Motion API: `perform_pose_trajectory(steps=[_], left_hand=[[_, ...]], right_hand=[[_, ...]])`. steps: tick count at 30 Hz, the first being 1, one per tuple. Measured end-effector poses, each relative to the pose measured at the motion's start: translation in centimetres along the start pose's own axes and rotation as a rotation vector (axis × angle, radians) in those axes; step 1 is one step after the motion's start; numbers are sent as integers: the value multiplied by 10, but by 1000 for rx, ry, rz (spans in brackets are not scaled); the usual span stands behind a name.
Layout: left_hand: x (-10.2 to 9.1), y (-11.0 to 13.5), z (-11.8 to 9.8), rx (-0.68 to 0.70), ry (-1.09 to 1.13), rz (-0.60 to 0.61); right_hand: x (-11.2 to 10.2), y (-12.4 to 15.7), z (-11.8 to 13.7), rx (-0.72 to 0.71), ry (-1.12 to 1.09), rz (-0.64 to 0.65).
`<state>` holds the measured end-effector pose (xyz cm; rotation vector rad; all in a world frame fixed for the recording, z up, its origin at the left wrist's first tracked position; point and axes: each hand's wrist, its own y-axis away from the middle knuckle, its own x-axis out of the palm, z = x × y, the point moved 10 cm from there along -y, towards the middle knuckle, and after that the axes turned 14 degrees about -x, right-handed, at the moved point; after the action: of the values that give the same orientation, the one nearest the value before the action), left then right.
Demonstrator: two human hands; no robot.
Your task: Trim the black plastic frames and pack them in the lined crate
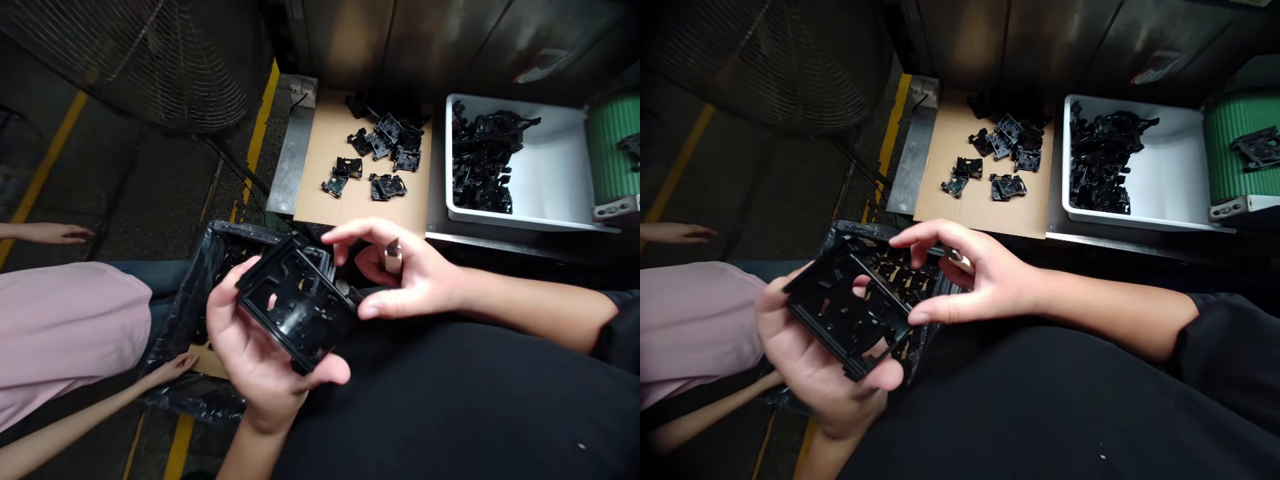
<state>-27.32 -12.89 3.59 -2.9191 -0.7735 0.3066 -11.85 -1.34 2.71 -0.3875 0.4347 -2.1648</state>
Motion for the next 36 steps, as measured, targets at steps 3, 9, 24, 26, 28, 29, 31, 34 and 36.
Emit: perform_pose_trajectory(steps=[3, 9, 24, 26, 28, 29, 31, 34, 36], left_hand=[[5, -5, -2, 52, -51, -16], [31, -18, -1, 59, -128, 11], [114, -49, 0, 119, -103, 186], [120, -51, -1, 119, -90, 202], [124, -53, -1, 88, -79, 216], [125, -53, -1, 76, -79, 221], [127, -52, -2, 56, -88, 218], [124, -50, -2, 37, -103, 190], [121, -49, -3, 36, -103, 177]], right_hand=[[-9, 6, 8, -88, 22, -50], [-37, 17, 22, -188, 138, -133], [-112, 49, 29, -147, 200, -315], [-117, 49, 28, -144, 174, -323], [-121, 49, 28, -147, 144, -327], [-122, 49, 28, -148, 123, -328], [-124, 49, 25, -140, 71, -331], [-123, 47, 18, -97, -28, -329], [-119, 44, 12, -57, -100, -320]])
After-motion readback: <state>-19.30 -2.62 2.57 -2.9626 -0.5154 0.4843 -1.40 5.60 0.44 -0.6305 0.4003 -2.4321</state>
